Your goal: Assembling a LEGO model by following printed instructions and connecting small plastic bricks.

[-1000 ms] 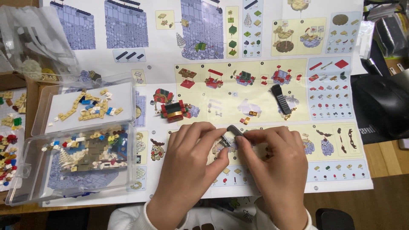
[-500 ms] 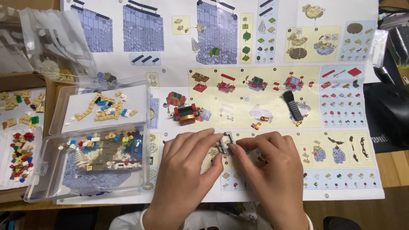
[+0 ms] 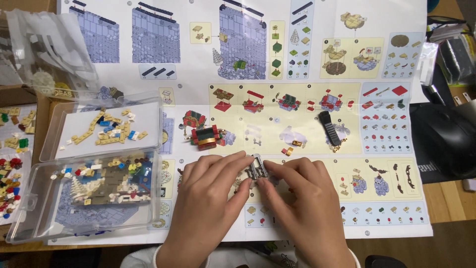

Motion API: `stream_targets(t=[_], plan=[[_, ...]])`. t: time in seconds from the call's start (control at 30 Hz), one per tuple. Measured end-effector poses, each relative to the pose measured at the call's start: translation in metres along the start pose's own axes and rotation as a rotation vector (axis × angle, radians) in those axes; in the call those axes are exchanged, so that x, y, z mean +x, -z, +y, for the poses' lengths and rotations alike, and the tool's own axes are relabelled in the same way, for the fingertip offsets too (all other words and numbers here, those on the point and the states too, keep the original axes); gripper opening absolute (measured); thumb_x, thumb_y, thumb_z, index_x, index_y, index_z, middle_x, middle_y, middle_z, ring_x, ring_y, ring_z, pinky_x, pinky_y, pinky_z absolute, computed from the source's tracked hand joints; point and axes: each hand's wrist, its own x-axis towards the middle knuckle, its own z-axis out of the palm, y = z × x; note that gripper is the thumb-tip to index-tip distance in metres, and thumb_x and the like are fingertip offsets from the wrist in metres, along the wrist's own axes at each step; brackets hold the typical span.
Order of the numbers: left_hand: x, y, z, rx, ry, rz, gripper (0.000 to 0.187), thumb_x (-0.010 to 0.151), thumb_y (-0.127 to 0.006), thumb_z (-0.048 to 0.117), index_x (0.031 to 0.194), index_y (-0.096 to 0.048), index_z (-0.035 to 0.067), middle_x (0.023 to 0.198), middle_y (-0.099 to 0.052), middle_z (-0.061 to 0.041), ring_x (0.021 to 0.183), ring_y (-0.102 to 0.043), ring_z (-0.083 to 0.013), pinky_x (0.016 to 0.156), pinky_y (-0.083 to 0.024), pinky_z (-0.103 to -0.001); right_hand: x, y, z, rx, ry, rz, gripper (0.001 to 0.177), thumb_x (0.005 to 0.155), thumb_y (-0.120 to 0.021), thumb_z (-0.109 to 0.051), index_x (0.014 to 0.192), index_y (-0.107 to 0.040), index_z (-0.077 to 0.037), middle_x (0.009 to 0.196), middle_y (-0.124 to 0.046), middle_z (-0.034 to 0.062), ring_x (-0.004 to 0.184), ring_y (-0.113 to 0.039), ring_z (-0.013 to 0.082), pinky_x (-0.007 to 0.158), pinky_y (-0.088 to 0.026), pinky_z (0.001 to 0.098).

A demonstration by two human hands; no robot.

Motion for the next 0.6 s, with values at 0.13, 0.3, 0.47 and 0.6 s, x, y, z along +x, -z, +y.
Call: stream_targets(t=[0.13, 0.3, 0.47, 0.6], plan=[[0.004, -0.001, 0.001, 0.005, -0.026, -0.009, 0.03, 0.086, -0.065, 0.015, 0.115, -0.066, 0.013, 0.119, -0.068, -0.002, 0.102, -0.058, -0.0224, 0.082, -0.043, -0.039, 0.0, -0.005, 0.0, 0.002, 0.011, 0.054, 0.029, 0.083, -0.071, -0.027, 0.11, -0.073, -0.017, 0.085, -0.061, -0.0025, 0.075, -0.051, 0.0184, 0.068, -0.045, 0.0315], [0.005, -0.002, -0.003, 0.019, -0.059, -0.027, 0.029, 0.087, -0.064, 0.016, 0.117, -0.065, 0.014, 0.122, -0.064, -0.002, 0.105, -0.055, -0.0262, 0.084, -0.042, -0.041, 0.002, -0.011, -0.001, -0.009, -0.007, 0.093, 0.027, 0.084, -0.071, -0.026, 0.109, -0.073, -0.017, 0.082, -0.061, -0.0033, 0.072, -0.051, 0.0179, 0.067, -0.043, 0.0316], [0.003, -0.004, -0.006, 0.024, -0.062, 0.003, 0.027, 0.088, -0.065, 0.016, 0.115, -0.066, 0.015, 0.124, -0.064, -0.003, 0.104, -0.057, -0.0253, 0.084, -0.042, -0.041, 0.009, -0.008, 0.001, -0.026, 0.026, 0.034, 0.03, 0.086, -0.068, -0.024, 0.115, -0.071, -0.017, 0.078, -0.061, -0.0031, 0.072, -0.052, 0.0194, 0.067, -0.044, 0.0334], [0.003, -0.005, -0.006, 0.025, -0.046, 0.044, 0.027, 0.086, -0.067, 0.014, 0.113, -0.067, 0.015, 0.118, -0.065, -0.003, 0.103, -0.058, -0.0237, 0.082, -0.043, -0.039, 0.012, -0.004, 0.002, -0.025, 0.071, 0.006, 0.029, 0.086, -0.068, -0.023, 0.115, -0.071, -0.02, 0.074, -0.059, -0.0053, 0.067, -0.049, 0.0161, 0.063, -0.045, 0.0307]])
